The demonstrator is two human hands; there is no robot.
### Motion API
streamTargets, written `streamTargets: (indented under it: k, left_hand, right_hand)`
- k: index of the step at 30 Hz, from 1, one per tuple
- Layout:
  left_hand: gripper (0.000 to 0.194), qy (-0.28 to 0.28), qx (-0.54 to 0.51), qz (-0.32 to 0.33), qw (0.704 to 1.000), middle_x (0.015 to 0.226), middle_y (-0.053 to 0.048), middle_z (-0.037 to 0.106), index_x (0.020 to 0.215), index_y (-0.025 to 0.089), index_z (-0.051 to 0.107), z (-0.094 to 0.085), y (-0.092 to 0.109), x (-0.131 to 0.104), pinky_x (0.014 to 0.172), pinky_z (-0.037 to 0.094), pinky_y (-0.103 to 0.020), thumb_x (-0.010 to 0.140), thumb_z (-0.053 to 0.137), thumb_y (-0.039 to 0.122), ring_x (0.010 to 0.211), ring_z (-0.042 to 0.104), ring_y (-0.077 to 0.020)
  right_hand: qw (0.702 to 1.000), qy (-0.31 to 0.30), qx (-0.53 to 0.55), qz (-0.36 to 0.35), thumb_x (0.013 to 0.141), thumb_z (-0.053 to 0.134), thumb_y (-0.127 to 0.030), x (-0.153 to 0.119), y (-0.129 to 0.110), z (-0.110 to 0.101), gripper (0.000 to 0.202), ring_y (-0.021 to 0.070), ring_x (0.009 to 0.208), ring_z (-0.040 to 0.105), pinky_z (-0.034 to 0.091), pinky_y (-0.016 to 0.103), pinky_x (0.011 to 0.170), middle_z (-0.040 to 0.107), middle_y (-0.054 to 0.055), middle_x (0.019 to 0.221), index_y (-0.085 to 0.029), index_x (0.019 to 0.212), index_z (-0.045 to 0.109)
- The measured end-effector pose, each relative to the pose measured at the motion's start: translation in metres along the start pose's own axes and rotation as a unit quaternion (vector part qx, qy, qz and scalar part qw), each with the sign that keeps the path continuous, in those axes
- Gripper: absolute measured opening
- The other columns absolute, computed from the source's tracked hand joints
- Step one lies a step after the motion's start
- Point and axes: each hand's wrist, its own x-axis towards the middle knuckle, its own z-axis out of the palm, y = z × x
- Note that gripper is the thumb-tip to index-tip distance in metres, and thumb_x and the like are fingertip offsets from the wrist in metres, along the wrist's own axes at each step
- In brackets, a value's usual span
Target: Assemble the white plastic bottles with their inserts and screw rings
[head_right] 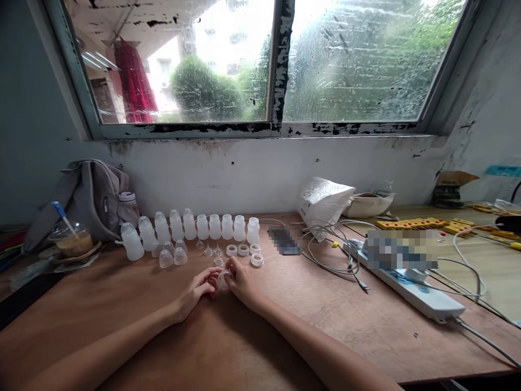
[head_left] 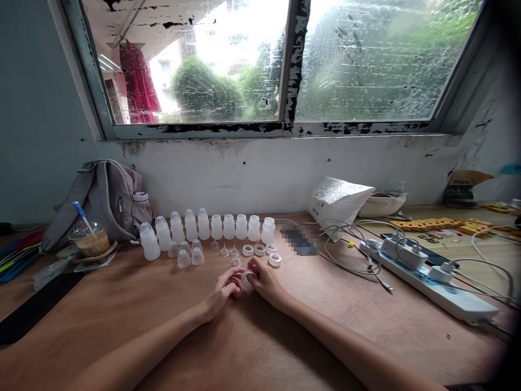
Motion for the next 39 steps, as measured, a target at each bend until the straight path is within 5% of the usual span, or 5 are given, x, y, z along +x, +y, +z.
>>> streamTargets:
  k: [13, 19, 31, 34, 39]
  left_hand:
    - [0.022, 0.086, 0.147, 0.056, 0.984, 0.084, -0.005, 0.058, 0.091, 0.017, 0.053, 0.006, -0.010, -0.002, 0.052, 0.044, -0.021, 0.076, 0.051, 0.034, 0.067, 0.055, -0.0130]
    - [0.019, 0.151, 0.135, 0.072, 0.977, 0.077, -0.002, 0.058, 0.087, 0.017, 0.053, -0.014, -0.009, 0.010, 0.052, 0.045, -0.023, 0.076, 0.047, 0.031, 0.058, 0.053, -0.0111]
    - [0.022, 0.058, 0.147, 0.076, 0.984, 0.080, -0.005, 0.062, 0.089, 0.014, 0.059, -0.024, -0.008, 0.023, 0.053, 0.046, -0.023, 0.073, 0.050, 0.024, 0.068, 0.056, -0.0151]
    - [0.021, 0.047, 0.290, 0.091, 0.952, 0.083, -0.005, 0.065, 0.089, 0.016, 0.061, -0.036, 0.009, 0.041, 0.061, 0.047, -0.024, 0.073, 0.049, 0.021, 0.075, 0.059, -0.0165]
    - [0.029, 0.194, 0.474, 0.109, 0.852, 0.091, -0.008, 0.060, 0.104, 0.018, 0.055, -0.077, 0.042, 0.092, 0.072, 0.044, -0.031, 0.078, 0.042, 0.017, 0.077, 0.058, -0.0193]
  right_hand:
    - [1.000, -0.013, 0.012, 0.003, 0.070, 0.046, -0.012, -0.006, -0.010, 0.002, 0.010, 0.0091, 0.048, 0.041, 0.030, 0.019, 0.045, 0.045, -0.006, 0.053, -0.019, 0.078, 0.046]
    - [0.997, -0.044, 0.063, -0.018, 0.083, 0.044, -0.030, -0.006, -0.026, -0.010, 0.021, 0.0107, 0.057, 0.048, 0.038, 0.020, 0.051, 0.051, -0.002, 0.065, -0.019, 0.101, 0.046]
    - [0.998, -0.031, -0.002, -0.054, 0.081, 0.049, -0.030, -0.004, -0.006, -0.004, 0.013, 0.0104, 0.055, 0.047, 0.039, 0.021, 0.052, 0.056, 0.000, 0.066, -0.019, 0.080, 0.055]
    - [0.998, -0.003, -0.023, -0.055, 0.082, 0.046, -0.031, -0.003, -0.006, -0.008, 0.019, 0.0103, 0.052, 0.043, 0.035, 0.021, 0.049, 0.052, -0.001, 0.059, -0.018, 0.070, 0.054]
    - [0.997, 0.033, -0.042, -0.049, 0.084, 0.042, -0.034, -0.001, -0.006, -0.012, 0.028, 0.0107, 0.050, 0.040, 0.033, 0.022, 0.048, 0.048, 0.000, 0.055, -0.017, 0.065, 0.055]
